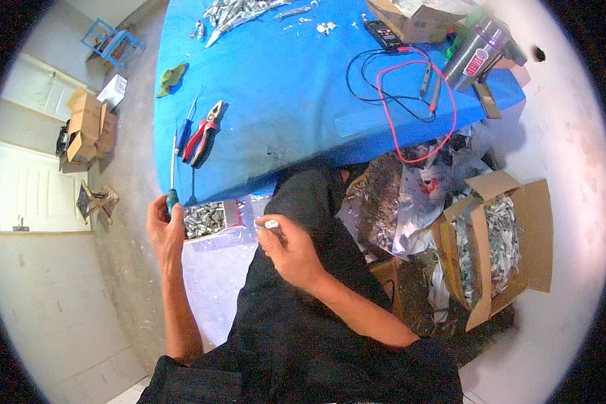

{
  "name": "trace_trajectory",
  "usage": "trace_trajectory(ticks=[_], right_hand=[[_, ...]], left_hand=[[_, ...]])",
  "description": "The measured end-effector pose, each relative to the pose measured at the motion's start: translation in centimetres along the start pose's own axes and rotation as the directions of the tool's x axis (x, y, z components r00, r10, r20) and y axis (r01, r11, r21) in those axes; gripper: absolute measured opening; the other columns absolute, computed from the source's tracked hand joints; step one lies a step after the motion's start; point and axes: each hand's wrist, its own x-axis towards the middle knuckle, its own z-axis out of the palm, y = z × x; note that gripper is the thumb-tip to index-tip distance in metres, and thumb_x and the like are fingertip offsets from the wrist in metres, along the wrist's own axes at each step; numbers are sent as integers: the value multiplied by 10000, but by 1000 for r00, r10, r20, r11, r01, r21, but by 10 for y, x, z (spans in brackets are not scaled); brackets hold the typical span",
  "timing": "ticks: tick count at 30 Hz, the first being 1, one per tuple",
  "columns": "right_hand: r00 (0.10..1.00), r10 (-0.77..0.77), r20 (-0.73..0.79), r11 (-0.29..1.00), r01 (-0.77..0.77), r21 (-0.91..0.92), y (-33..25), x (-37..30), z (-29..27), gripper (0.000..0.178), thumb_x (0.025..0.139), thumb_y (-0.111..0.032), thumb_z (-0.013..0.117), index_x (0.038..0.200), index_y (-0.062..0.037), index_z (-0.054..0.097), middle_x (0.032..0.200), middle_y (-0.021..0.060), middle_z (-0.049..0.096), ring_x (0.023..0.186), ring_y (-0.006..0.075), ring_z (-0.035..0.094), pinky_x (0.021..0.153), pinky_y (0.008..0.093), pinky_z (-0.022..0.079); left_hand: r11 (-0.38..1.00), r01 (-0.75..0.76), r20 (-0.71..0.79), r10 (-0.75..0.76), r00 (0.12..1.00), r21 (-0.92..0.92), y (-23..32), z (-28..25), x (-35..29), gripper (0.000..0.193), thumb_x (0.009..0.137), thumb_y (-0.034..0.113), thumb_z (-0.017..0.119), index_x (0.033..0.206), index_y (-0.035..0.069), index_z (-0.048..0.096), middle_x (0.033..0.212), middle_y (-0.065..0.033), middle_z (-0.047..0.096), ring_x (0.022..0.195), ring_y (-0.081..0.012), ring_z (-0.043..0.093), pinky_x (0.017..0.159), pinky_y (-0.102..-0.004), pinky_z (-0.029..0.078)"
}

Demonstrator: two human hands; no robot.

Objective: The person assembles small metal electronic components, using pliers to manipulate a small part, checking it with a multimeter, and organizing the pieces on a blue cloth-covered table.

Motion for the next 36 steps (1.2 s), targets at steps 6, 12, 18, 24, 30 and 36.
trace_trajectory(ticks=[6,12,18,24,30,36], right_hand=[[993,115,-1,984,-114,139,10,-2,-1,306,1085,-213,573,1318,-17,601,856,-9,582,737,66,548,673,260,508],[990,124,66,984,-131,122,15,2,-4,369,1096,-214,527,1368,34,515,851,-12,529,701,63,458,609,260,436],[990,83,115,944,-115,309,7,-2,-6,310,1049,-187,527,1310,-27,480,909,19,561,717,79,485,587,243,415],[975,101,200,918,-169,359,-2,-3,-13,264,1087,-185,501,1293,-27,547,1004,35,601,800,82,567,633,215,471],[963,110,247,940,-181,288,-9,-4,-14,362,1109,-277,491,1328,-15,613,982,19,624,798,75,566,659,220,478],[964,67,256,964,-129,233,-8,-7,-16,386,1114,-312,475,1290,-8,636,912,2,630,755,71,546,642,232,445]], left_hand=[[945,-230,-16,241,970,233,-2,5,15,310,918,67,701,1210,-30,657,1031,-120,710,932,-189,685,850,-331,539],[888,-294,63,291,955,354,-8,6,42,336,911,112,725,1223,-10,688,1094,-186,719,1003,-326,708,900,-402,542],[855,-314,121,290,949,412,-12,10,58,360,926,108,742,1263,-12,693,1129,-171,723,1035,-289,704,921,-388,542],[862,-388,149,358,922,326,24,3,33,312,907,101,766,1200,6,720,1107,-154,730,979,-259,708,838,-378,570],[927,-364,467,360,808,-84,84,8,-39,299,803,-10,823,1095,15,763,1092,-125,743,952,-180,703,745,-296,567],[924,-300,575,382,724,-236,95,23,-63,287,780,1,838,1055,31,763,1089,-109,747,953,-195,707,742,-298,567]])
